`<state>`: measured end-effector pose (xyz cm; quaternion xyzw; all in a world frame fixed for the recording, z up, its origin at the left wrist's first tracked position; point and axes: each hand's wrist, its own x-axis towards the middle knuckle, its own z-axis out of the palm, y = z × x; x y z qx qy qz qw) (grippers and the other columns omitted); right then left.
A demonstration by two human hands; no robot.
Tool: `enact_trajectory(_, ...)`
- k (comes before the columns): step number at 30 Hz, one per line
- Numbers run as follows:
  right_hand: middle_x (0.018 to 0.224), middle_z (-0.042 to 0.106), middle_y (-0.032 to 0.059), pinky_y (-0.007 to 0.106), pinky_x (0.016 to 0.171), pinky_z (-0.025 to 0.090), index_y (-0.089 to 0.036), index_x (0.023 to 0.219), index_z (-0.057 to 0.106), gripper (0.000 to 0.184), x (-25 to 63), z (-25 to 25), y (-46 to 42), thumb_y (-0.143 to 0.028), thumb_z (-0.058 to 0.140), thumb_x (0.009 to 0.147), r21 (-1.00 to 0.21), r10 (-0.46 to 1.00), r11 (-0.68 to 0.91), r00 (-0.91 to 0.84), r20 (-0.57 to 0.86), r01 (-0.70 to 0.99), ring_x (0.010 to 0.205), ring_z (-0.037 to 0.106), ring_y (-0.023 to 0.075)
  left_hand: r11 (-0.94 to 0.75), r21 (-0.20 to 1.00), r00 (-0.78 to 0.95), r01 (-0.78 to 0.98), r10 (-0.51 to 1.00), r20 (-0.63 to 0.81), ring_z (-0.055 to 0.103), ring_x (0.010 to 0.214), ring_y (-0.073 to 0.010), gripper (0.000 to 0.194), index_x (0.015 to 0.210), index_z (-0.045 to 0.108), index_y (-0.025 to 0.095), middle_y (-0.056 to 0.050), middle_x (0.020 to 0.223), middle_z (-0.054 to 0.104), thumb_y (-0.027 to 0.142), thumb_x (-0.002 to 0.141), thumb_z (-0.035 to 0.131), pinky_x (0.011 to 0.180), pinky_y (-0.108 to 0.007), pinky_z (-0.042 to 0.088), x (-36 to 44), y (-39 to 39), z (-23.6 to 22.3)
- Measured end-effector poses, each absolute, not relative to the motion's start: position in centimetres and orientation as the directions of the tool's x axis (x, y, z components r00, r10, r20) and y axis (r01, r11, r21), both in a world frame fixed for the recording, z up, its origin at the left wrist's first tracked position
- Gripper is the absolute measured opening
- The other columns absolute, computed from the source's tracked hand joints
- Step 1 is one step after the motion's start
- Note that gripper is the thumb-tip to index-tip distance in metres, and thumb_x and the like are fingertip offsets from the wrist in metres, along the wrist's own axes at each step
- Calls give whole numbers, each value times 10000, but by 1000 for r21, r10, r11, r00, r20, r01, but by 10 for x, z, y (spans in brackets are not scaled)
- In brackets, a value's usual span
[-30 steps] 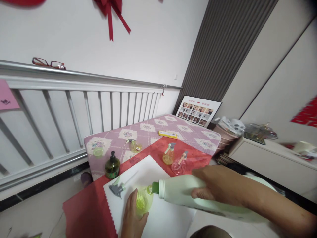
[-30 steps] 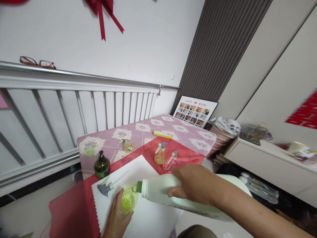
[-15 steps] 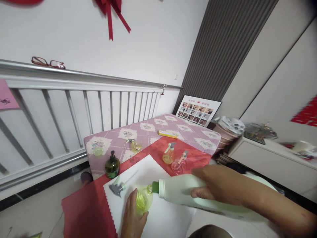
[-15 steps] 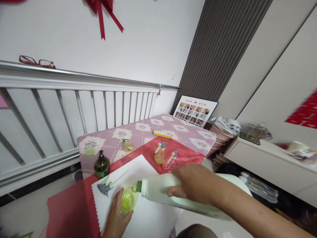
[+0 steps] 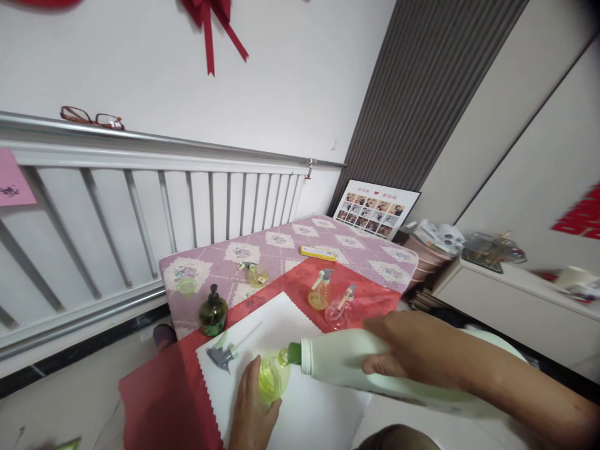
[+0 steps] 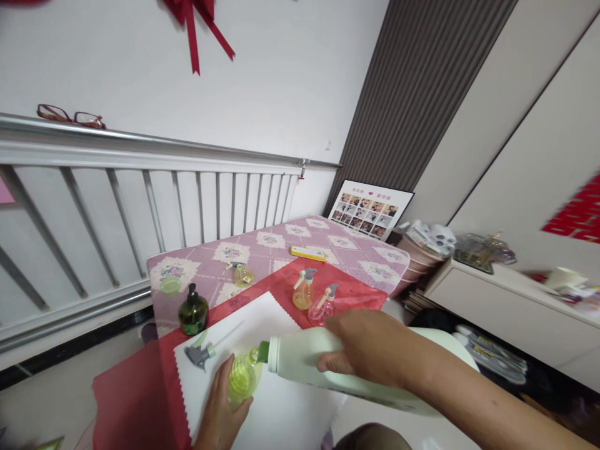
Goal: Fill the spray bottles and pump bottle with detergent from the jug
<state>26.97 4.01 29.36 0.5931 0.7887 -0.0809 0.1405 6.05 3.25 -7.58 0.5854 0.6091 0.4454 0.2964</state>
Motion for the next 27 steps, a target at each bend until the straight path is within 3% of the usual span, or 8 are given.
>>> enact_trajectory(5, 899, 756, 121, 290, 592, 309, -204, 884, 690, 299, 270, 293, 40, -484, 622, 806, 50, 910, 272, -240, -337, 961, 769, 676, 285, -75, 891, -102, 448, 986, 134, 400, 1435, -285, 784, 1448, 301, 156, -169, 1525, 438, 154, 709, 564, 1213, -475, 329, 58, 33, -74)
enact_trajectory(11, 916, 757, 130, 293, 594, 312, -200, 887, 695, 316, 270, 294, 39, -496, 614, 812, 52, 905, 278, -243, -350, 959, 785, 678, 289, -74, 886, -112, 457, 984, 140, 411, 1436, -282, 791, 1437, 344, 165, -143, 1522, 461, 184, 689, 598, 1214, -405, 340, 57, 33, -78)
enact_trajectory(16, 921, 756, 125, 292, 597, 317, -203, 886, 694, 302, 270, 294, 39, -486, 634, 799, 42, 911, 273, -244, -333, 961, 788, 677, 286, -77, 884, -118, 461, 982, 147, 398, 1444, -275, 802, 1454, 282, 190, -147, 1530, 443, 151, 706, 570, 1214, -459, 337, 59, 33, -79)
enact_trajectory(27, 897, 757, 130, 288, 581, 293, -196, 881, 694, 302, 270, 292, 38, -480, 626, 803, 59, 914, 281, -248, -323, 958, 765, 678, 288, -72, 891, -118, 448, 983, 138, 392, 1445, -279, 781, 1443, 323, 158, -161, 1527, 439, 159, 702, 568, 1217, -454, 328, 58, 32, -74)
